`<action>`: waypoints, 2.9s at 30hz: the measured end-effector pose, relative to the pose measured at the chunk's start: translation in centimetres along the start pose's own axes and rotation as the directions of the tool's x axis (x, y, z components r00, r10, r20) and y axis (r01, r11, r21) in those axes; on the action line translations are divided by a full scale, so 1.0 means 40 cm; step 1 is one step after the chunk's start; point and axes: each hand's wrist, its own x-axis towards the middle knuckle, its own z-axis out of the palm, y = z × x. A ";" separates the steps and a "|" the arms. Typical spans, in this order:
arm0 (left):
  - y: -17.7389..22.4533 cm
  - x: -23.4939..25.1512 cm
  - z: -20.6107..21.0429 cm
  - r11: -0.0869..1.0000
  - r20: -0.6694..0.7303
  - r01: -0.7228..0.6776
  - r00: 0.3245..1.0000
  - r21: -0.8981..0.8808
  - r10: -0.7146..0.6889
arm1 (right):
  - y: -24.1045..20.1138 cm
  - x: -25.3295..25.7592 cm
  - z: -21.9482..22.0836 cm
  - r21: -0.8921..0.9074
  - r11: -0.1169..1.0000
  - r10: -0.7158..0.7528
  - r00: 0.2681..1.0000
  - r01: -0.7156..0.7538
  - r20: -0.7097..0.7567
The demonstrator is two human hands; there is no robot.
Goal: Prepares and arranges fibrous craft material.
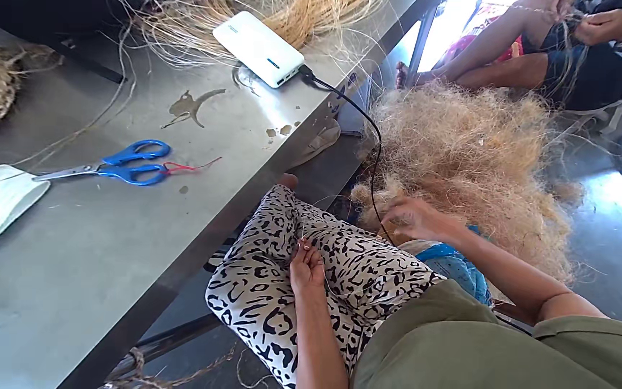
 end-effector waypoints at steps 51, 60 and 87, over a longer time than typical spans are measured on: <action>0.034 -0.098 0.042 0.492 0.325 -0.667 0.722 0.559 0.611 | 0.153 -0.081 -0.453 -0.037 0.927 0.155 0.470 -0.374 -0.869; -0.044 -0.096 0.047 0.852 0.330 -0.357 0.914 0.382 0.236 | -0.083 0.080 0.067 0.876 0.449 0.468 0.881 -0.173 -0.066; -0.075 -0.061 0.045 0.911 0.129 -0.193 0.979 0.365 0.156 | -0.175 0.168 0.281 0.904 0.275 0.591 0.799 -0.328 0.111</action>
